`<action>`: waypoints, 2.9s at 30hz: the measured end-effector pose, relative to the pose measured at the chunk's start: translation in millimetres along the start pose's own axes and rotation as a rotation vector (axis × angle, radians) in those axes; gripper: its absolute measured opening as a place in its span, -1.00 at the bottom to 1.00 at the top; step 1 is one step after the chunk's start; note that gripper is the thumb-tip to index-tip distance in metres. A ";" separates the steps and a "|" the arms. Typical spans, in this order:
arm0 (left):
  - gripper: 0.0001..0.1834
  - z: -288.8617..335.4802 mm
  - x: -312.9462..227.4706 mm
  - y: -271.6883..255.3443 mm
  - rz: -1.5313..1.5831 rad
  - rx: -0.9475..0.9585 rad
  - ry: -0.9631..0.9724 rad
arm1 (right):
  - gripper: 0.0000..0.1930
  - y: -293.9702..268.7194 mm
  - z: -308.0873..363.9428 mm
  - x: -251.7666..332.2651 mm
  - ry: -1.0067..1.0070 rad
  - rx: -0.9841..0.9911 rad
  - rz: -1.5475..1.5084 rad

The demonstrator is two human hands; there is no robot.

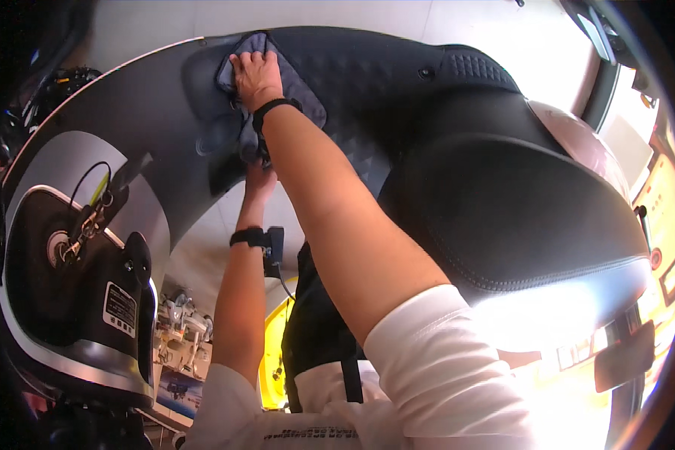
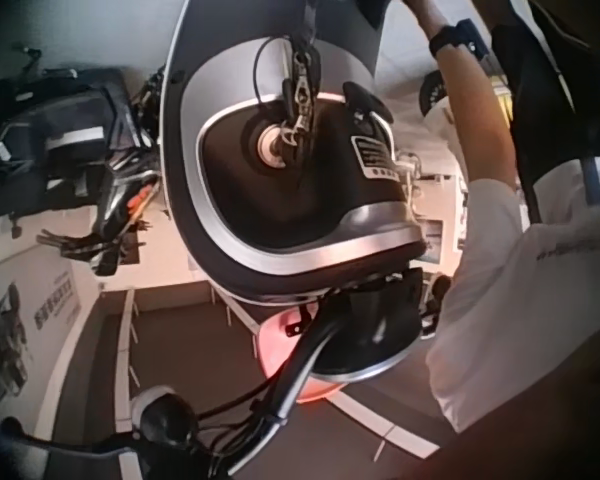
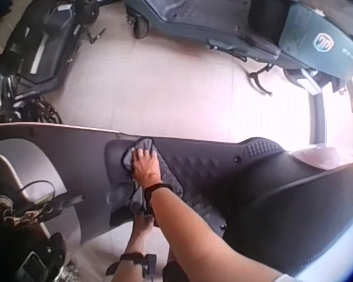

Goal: Cleaning and wiping down the body and seats of various mopeds and electric scooters.

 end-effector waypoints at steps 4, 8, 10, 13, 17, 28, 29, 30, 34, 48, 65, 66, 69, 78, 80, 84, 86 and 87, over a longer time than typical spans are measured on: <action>-0.18 5.5 -17.4 13.6 0.126 -0.074 -0.178 | -0.44 24.6 14.6 3.6 -0.177 0.062 0.011; -0.11 8.0 2.5 -2.6 0.195 -0.007 -0.034 | -0.40 -13.0 2.3 27.3 -0.154 0.088 -0.064; -0.11 8.7 -4.0 8.2 0.142 -0.017 -0.203 | -0.38 -0.8 3.4 17.1 -0.115 0.118 0.055; -0.10 4.7 -20.1 3.9 0.269 0.012 -0.294 | -0.37 11.2 7.9 3.4 -0.028 0.072 0.036; -0.09 -4.1 -16.2 -13.8 0.096 -0.049 -0.206 | -0.36 -1.1 3.3 3.8 0.048 0.053 -0.013; -0.10 18.1 15.8 -8.5 -0.031 -0.125 -0.222 | -0.45 9.4 -1.0 5.8 -0.264 0.171 0.210; -0.11 16.5 14.3 1.4 -0.020 -0.055 -0.234 | -0.45 12.6 -0.5 -1.4 -0.231 0.111 0.219; -0.12 9.6 7.8 5.8 -0.013 0.007 -0.237 | -0.45 11.6 -5.0 -9.4 -0.194 0.040 0.232; -0.30 -4.3 7.3 -25.9 -0.019 -0.186 -0.083 | -0.41 -15.3 -13.8 -4.7 -0.059 -0.119 0.159; -0.46 5.7 28.3 -46.1 0.425 -0.166 -0.609 | -0.37 -1.3 0.9 15.2 -0.058 -0.040 0.213; -0.48 -5.7 74.5 -46.0 0.156 -0.499 -0.040 | -0.29 -3.8 21.7 -6.4 0.147 0.198 -0.027; -0.45 -13.6 58.0 -49.5 -0.088 -0.488 0.051 | -0.31 -9.8 21.6 -13.6 0.213 0.068 -0.087; -0.45 -16.0 5.9 -21.2 -0.025 -0.533 0.130 | -0.37 26.3 57.1 -10.0 0.088 0.110 -0.109; -0.36 -3.5 -30.7 -36.0 -0.093 -0.555 0.284 | -0.56 27.2 68.4 10.2 -0.440 0.350 0.177; -0.21 8.4 10.1 -33.5 -0.242 -0.613 0.097 | -0.58 12.4 70.0 22.6 -0.523 0.310 0.123; -0.15 1.9 12.8 -31.9 -0.437 -0.860 -0.007 | -0.48 0.5 31.4 4.7 -0.328 0.099 0.079; -0.10 10.1 13.8 -41.7 -0.452 -0.910 -0.078 | -0.44 -7.1 11.2 4.0 -0.178 0.099 -0.013; -0.03 -8.6 6.9 -28.5 -0.228 -0.633 -0.195 | -0.43 -0.8 1.1 -6.3 -0.163 0.067 0.091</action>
Point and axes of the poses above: each hand's wrist, its own z-axis away from the middle knuckle, its own y-axis out of the palm, x = y × z, the point moved 7 cm from there along -z, towards the middle knuckle, and after that the axes turned 11 degrees about z, right-handed, at the moved point
